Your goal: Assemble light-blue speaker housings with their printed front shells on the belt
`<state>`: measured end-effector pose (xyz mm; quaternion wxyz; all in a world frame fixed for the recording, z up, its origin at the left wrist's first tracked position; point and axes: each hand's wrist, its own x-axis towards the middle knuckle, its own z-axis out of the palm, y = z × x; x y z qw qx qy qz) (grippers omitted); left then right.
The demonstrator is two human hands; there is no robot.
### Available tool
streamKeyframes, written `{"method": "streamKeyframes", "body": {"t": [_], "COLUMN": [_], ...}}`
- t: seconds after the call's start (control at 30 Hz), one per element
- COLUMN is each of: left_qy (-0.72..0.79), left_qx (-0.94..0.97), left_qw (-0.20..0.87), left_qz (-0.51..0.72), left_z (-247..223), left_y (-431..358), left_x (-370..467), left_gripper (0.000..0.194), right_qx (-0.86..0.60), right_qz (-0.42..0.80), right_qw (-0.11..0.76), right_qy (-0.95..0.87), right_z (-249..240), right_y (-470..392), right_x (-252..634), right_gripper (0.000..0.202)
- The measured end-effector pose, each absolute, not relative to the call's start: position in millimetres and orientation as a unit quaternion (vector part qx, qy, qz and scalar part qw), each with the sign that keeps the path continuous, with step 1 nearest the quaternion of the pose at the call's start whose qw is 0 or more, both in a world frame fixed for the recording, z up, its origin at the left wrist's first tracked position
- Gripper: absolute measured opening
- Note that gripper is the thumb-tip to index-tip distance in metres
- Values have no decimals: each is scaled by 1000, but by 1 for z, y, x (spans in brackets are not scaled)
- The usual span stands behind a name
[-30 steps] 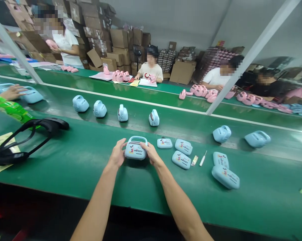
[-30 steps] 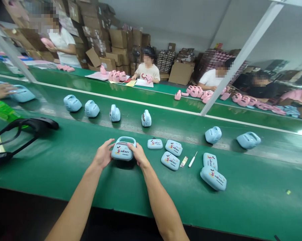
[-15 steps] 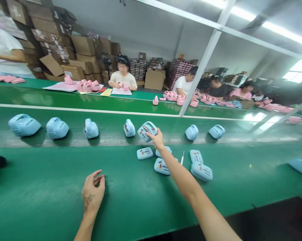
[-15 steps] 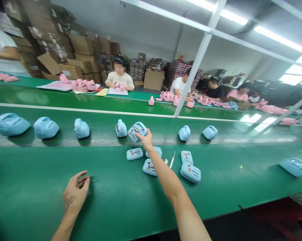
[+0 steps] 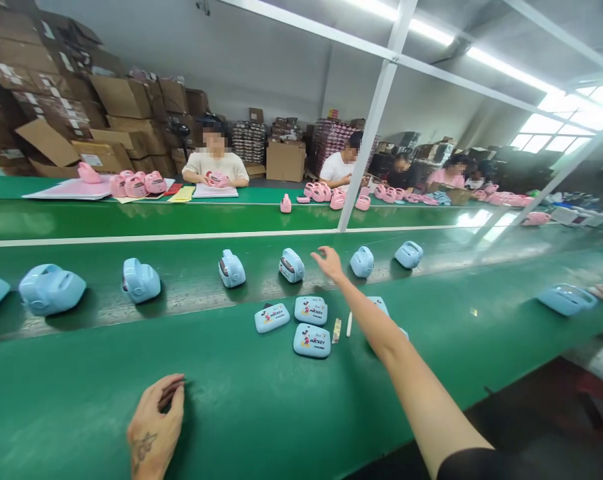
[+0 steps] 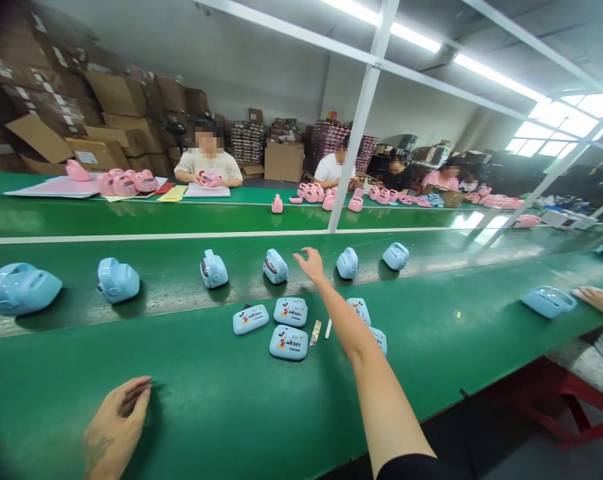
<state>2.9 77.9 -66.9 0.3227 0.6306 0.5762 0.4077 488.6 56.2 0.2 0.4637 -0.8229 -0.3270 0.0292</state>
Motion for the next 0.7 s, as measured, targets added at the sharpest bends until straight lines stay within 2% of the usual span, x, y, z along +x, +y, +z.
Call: {"method": "streamKeyframes", "body": {"t": [0.17, 0.4, 0.5, 0.6, 0.63, 0.7], "left_qy": [575, 573, 547, 450, 398, 295], "left_qx": [646, 686, 701, 755, 784, 834], "left_qw": [297, 263, 284, 299, 298, 305], "left_qz": [404, 363, 359, 371, 370, 354], "left_z": [-63, -61, -60, -49, -43, -27], "left_y": [74, 78, 73, 57, 50, 34], "left_x": [6, 2, 6, 25, 34, 54], "left_gripper": [30, 27, 28, 37, 45, 58], "right_qx": [-882, -877, -847, -801, -778, -677], "right_qz": [-62, 24, 86, 174, 217, 380], "right_qw": [436, 433, 447, 461, 468, 497], "right_qy": [-169, -208, -275, -340, -360, -387], "right_z": [21, 40, 49, 51, 50, 45], "right_y": [-8, -42, -45, -51, -53, -55], "right_x": [547, 562, 535, 480, 456, 404], "right_gripper": [59, 46, 42, 49, 52, 56]}}
